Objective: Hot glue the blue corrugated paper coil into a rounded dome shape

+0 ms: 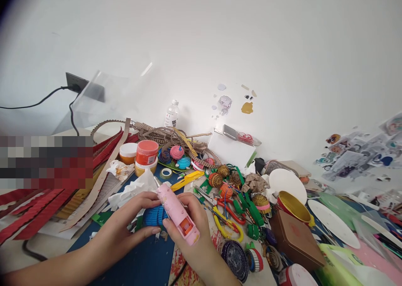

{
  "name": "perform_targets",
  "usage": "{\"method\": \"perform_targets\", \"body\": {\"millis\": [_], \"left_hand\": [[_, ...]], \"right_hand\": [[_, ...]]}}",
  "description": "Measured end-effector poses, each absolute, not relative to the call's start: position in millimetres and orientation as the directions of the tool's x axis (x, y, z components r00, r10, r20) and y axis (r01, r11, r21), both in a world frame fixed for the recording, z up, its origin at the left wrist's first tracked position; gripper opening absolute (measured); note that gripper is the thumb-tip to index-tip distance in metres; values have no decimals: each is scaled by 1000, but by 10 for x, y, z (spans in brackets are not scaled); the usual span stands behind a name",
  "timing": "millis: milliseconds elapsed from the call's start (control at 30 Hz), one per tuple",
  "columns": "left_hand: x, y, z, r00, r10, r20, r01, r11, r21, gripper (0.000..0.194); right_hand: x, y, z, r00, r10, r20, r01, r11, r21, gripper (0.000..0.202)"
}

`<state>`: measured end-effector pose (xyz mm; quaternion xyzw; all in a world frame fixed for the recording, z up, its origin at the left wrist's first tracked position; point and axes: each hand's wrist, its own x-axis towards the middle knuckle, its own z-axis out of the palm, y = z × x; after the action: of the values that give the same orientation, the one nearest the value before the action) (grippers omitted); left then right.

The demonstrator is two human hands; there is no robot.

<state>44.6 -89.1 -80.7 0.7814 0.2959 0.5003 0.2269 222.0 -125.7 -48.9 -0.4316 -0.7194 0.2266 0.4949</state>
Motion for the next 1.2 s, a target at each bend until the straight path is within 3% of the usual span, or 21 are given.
{"method": "perform_targets", "body": {"millis": [133,267,533,900,1200], "left_hand": [[443,-929,-778,314,706,635,220,-704,675,27],[453,-945,-767,327,782,530,223,-609,761,40],[496,-888,-761,362,846,392,70,-444,893,34],[497,-883,-786,334,842,424,22,-456,890,34],[518,-858,-802,430,829,358,-163,-319,934,29]], "right_hand": [[2216,-1265,-506,-112,844,524,392,522,-757,30],[2222,-1245,-560,-75,841,535,386,520,-762,31],[2244,-1223,-562,-36,867,498,358,476,-803,31],[2229,-1231,-597,-21,860,510,360,482,-799,31],[2215,-1239,-570,-56,843,536,371,516,-772,32]]}}
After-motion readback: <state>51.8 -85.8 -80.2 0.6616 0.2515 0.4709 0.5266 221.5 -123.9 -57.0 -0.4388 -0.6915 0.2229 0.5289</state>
